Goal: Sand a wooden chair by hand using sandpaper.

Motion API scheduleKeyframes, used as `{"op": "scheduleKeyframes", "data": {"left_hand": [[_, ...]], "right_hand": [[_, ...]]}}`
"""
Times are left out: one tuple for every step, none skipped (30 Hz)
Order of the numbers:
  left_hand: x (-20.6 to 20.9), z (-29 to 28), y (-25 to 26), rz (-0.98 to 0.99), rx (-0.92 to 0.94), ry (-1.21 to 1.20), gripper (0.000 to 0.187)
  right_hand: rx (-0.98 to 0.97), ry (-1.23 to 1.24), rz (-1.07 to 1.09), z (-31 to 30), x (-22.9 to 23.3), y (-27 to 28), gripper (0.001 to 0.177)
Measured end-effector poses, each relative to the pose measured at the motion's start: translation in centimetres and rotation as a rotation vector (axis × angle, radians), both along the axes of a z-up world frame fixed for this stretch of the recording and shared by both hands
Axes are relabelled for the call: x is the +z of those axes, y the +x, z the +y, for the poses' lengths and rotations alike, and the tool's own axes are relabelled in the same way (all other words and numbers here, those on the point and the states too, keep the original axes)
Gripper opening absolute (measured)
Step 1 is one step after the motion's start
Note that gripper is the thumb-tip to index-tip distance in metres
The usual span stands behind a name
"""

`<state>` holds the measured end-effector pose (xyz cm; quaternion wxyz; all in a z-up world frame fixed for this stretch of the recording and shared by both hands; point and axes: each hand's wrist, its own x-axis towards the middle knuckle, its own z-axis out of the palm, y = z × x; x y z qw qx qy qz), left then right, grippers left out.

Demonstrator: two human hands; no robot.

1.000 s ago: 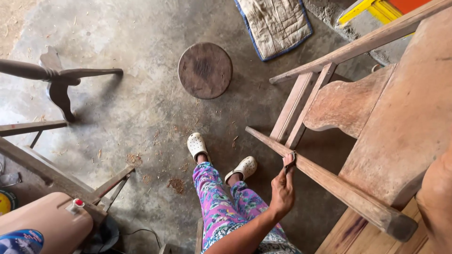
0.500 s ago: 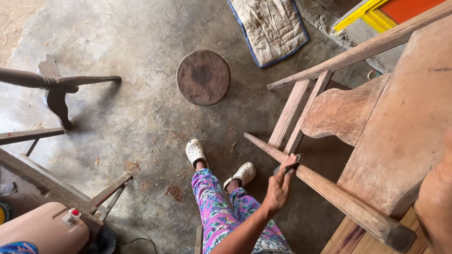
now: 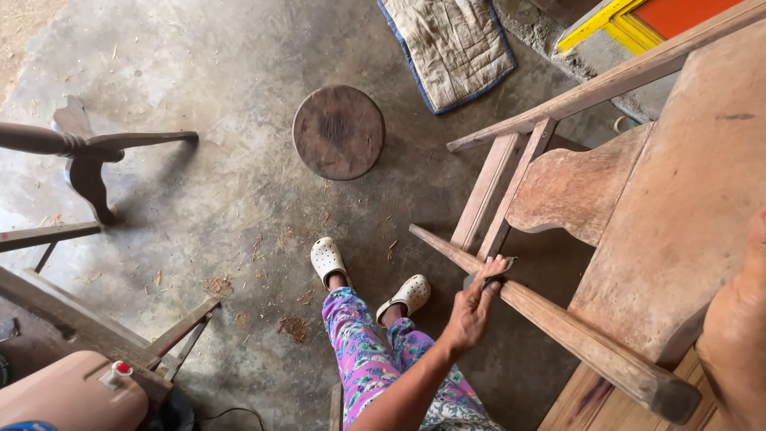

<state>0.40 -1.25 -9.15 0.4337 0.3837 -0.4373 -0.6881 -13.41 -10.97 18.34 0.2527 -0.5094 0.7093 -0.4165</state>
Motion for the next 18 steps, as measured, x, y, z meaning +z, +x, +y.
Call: {"op": "scheduleKeyframes", "data": {"left_hand": [[-4.2,-0.6,-1.2,0.005,-0.004,-0.002,0.039],[-8.3,-1.2,-2.5,0.021,0.019,0.087,0.036],[-12.2,-0.8,-3.7,0.035,0.040,0.192,0.034],[-14.7,-0.8,-4.5,0.037,0.035,0.206,0.034],[-17.5,-1.6,-5.0,-0.206,-0.055,0.324,0.033],[-20.1,-2.3,-5.5,-0.450,-0.150,0.441,0.034],[-18.1,-1.5,-4.9,-0.454,-0.153,0.441,0.034],[-16.1,-0.7,-4.4,-0.254,-0.058,0.439,0.035],[-14.4,-0.8,-4.4,-0.049,0.036,0.421,0.036],[-10.1,-0.8,-3.6,-0.049,0.035,0.410,0.036],[-5.5,0.0,-2.3,0.001,0.045,0.244,0.037],[-0.9,0.7,-1.1,0.050,0.052,0.078,0.038],[-0.6,0.9,-0.9,0.045,0.056,0.085,0.038],[-0.4,1.1,-0.8,0.055,0.049,0.103,0.039],[-0.3,0.4,-0.8,0.072,0.039,0.103,0.039],[-4.7,-0.7,-1.9,0.074,0.039,0.094,0.039],[-8.8,-0.6,-3.1,0.171,0.067,0.207,0.037],[-12.9,-0.2,-4.2,0.267,0.095,0.321,0.037]], "right_hand": [[-0.004,-0.002,0.005,-0.1,0.0,0.1,0.054],[0.004,-0.029,0.020,-0.2,0.0,0.1,0.053],[0.012,-0.039,0.034,0.1,0.1,0.3,0.052],[0.007,-0.026,0.037,0.3,0.2,0.3,0.052],[0.004,-0.009,0.039,0.3,0.1,0.4,0.053],[0.002,0.008,0.042,0.3,0.1,0.5,0.053],[-0.002,0.009,0.038,0.4,0.2,0.6,0.053],[-0.005,0.027,0.040,0.5,0.3,0.6,0.053],[-0.008,0.032,0.045,0.1,0.3,0.3,0.054],[-0.011,0.021,0.045,-0.1,0.3,0.0,0.054],[-0.011,0.033,0.045,-0.1,0.4,0.0,0.054],[-0.011,0.045,0.045,-0.1,0.5,0.0,0.054],[-0.008,0.052,0.041,0.0,0.3,-0.1,0.054],[0.027,0.030,0.014,0.0,0.0,-0.2,0.054],[0.058,-0.010,-0.006,-0.3,-0.1,-0.3,0.055],[0.058,-0.020,-0.004,-0.6,-0.3,-0.4,0.055],[0.057,-0.022,0.003,-0.2,-0.2,-0.4,0.055],[0.056,-0.025,0.009,0.2,-0.1,-0.4,0.056]]}}
